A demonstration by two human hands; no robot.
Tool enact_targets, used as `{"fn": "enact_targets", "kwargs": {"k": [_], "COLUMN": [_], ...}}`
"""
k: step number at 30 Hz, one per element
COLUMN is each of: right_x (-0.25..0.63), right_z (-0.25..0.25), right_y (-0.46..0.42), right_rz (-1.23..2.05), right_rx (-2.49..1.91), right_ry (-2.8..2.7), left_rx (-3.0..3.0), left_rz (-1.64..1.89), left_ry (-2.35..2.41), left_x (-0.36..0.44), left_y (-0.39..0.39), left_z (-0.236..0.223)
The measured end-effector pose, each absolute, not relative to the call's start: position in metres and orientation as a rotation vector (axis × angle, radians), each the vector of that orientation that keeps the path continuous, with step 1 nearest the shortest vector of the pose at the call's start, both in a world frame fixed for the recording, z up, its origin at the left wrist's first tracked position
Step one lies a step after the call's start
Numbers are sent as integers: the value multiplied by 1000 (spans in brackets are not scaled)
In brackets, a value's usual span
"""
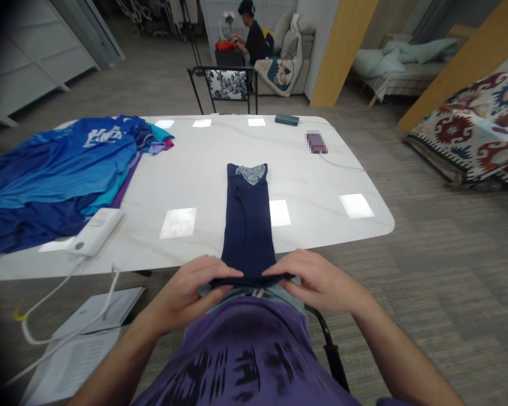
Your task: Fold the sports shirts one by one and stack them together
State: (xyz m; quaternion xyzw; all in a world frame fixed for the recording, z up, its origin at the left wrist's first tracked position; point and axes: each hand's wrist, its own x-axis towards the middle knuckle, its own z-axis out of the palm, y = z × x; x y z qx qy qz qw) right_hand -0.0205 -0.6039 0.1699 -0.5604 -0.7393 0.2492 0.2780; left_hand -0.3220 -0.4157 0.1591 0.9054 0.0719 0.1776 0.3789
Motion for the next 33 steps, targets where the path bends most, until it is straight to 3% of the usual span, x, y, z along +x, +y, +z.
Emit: {"fn": "enact_targets", "kwargs": {"k": [6,13,18,24,29,33], "right_x": [53,136,114,86,94,111], "right_z": [197,115,58,19,17,30], "right_y": [-449,-251,-237,-257,-254,-261], "right_rz": [332,259,92,272,238,67], "right_rx": [-1652,-1910,-2050,-2122,-2144,-2321], "right_ry": [-1745,-1629,-1689,-1790,-1741,-1311], "left_rx": [2335,2457,2594,2621,2688,2781], "left_rz": [809,723,692,417,475,548], "left_ry": [417,759,822,788,841,685], "left_x": [-218,-104,-100,-110,-112,-142], "left_y": [-275,-121,-143,-180,-196,-254], "left_z": [185,117,62,16,28,50]}}
